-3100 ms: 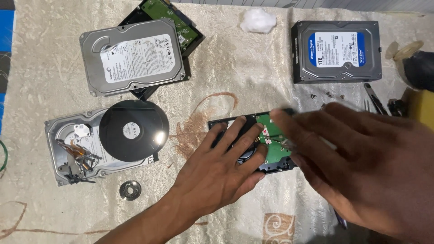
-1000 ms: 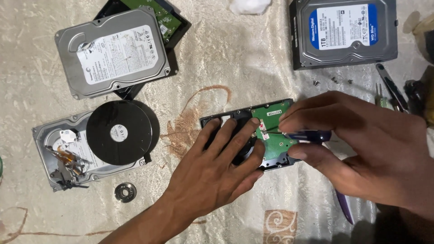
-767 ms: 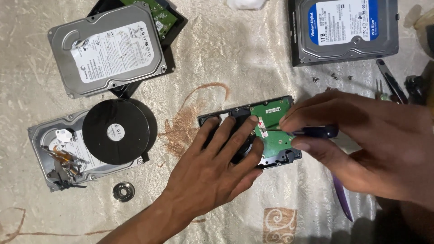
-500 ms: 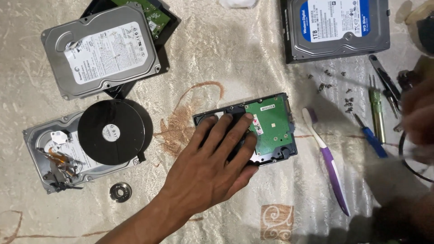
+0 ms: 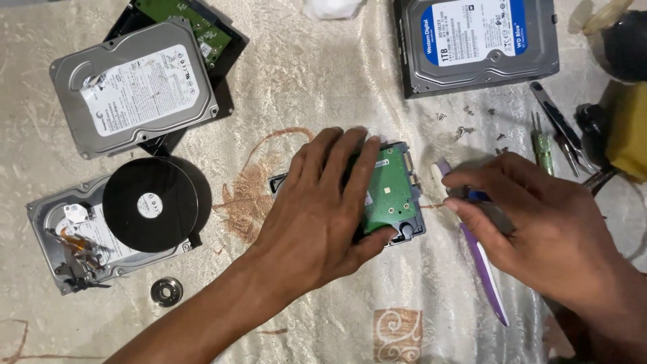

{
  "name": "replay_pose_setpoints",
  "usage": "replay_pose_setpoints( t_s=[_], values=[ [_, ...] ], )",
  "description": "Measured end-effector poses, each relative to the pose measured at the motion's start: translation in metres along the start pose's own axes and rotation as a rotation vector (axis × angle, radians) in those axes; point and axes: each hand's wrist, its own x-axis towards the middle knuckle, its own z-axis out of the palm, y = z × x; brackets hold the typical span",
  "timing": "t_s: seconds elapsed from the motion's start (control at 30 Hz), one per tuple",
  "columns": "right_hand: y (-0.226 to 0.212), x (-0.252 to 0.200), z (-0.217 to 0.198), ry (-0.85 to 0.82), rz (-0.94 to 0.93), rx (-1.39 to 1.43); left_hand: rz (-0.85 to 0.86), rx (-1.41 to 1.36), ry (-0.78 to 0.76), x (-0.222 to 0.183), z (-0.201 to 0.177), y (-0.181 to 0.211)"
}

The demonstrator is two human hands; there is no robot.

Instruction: Attaching a PCB to a hard drive chassis using a screwdriver and small screws.

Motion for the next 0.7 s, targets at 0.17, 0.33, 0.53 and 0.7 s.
replay_pose_setpoints(
  t_s=[0.17, 0.33, 0.53, 0.7],
  values=[
    [-0.002, -0.002, 0.008, -0.011, -0.088, 0.008, 0.078, -0.205, 0.027, 0.013, 0.001, -0.003],
    [-0.009, -0.001, 0.008, -0.049, -0.098, -0.014, 0.068, -0.28, -0.009, 0.009, 0.001, -0.004],
    [-0.013, 0.001, 0.009, -0.067, -0.108, -0.053, 0.103, -0.356, -0.033, 0.004, -0.004, -0.009],
    [-0.012, 0.007, -0.003, -0.031, -0.159, 0.061, 0.071, -0.33, -0.101, -0.001, -0.015, -0.014]
  ],
)
